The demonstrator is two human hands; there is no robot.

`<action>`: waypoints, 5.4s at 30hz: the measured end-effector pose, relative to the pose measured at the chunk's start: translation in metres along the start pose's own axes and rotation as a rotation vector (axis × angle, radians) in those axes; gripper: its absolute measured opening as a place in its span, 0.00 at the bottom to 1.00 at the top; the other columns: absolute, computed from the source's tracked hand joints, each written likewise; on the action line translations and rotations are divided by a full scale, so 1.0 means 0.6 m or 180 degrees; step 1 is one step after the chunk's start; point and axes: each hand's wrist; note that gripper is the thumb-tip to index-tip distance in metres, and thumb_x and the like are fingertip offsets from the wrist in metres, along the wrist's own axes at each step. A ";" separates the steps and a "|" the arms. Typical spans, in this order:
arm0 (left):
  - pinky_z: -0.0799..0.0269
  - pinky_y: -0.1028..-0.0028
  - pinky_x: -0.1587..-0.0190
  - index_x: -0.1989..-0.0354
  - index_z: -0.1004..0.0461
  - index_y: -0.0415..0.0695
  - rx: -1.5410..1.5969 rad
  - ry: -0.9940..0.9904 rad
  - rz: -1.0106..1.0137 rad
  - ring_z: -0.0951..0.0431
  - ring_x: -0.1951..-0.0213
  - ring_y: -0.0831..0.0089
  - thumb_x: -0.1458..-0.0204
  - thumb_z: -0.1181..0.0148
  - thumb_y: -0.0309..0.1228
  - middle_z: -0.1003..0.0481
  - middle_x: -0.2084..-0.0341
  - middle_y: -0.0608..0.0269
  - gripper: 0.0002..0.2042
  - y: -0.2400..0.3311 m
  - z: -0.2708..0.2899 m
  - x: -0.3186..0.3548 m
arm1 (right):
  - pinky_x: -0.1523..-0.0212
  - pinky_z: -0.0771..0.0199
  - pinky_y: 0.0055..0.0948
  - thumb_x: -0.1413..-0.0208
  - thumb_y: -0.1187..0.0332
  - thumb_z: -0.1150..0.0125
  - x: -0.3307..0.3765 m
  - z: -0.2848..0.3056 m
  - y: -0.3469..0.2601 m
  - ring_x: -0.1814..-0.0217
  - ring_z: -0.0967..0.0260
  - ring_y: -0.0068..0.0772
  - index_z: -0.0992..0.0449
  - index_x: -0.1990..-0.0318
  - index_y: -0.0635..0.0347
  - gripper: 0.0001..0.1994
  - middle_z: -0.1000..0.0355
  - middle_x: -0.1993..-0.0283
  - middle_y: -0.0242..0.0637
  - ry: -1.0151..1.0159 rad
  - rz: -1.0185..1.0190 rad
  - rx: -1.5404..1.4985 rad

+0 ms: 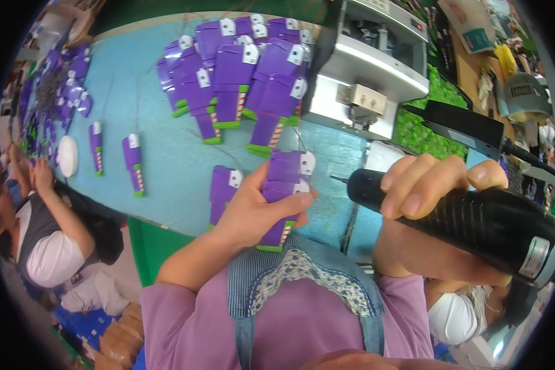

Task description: The person drives screws into toy components using an electric screwdriver and inserts small green plastic pieces into the components by hand.

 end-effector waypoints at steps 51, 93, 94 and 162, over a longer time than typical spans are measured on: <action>0.24 0.70 0.71 0.50 0.40 0.41 0.0578 -0.0008 0.0080 0.22 0.69 0.70 0.50 0.42 0.18 0.26 0.59 0.57 0.20 -0.039 -0.037 -0.092 | 0.74 0.31 0.36 0.52 0.24 0.58 0.018 0.007 0.043 0.81 0.32 0.39 0.37 0.48 0.63 0.46 0.30 0.74 0.46 0.0302 -0.0175 0.0558; 0.24 0.72 0.77 0.45 0.41 0.45 -0.0025 -0.0231 0.0502 0.21 0.74 0.70 0.45 0.38 0.33 0.24 0.61 0.56 0.23 -0.033 -0.048 -0.082 | 0.69 0.31 0.34 0.52 0.22 0.61 -0.059 0.057 0.063 0.75 0.31 0.38 0.34 0.46 0.62 0.47 0.29 0.70 0.45 0.0043 0.0179 -0.0015; 0.25 0.73 0.78 0.47 0.39 0.44 -0.0020 -0.0192 0.0501 0.22 0.75 0.71 0.45 0.39 0.31 0.26 0.63 0.58 0.21 -0.032 -0.050 -0.083 | 0.70 0.31 0.34 0.52 0.22 0.60 -0.051 0.052 0.057 0.76 0.31 0.37 0.34 0.46 0.62 0.47 0.29 0.70 0.45 -0.0101 0.0182 0.0181; 0.27 0.68 0.64 0.56 0.31 0.38 -0.3085 0.1268 -0.0693 0.23 0.67 0.64 0.62 0.26 0.33 0.24 0.66 0.54 0.26 -0.028 0.085 0.040 | 0.76 0.32 0.31 0.55 0.23 0.54 0.023 0.010 0.023 0.79 0.33 0.36 0.38 0.49 0.65 0.47 0.31 0.75 0.45 0.0643 -0.0355 -0.0017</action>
Point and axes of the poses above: each hand's wrist, its own x-axis away from the middle knuckle, its own z-axis out of the back of the hand, y = z × x
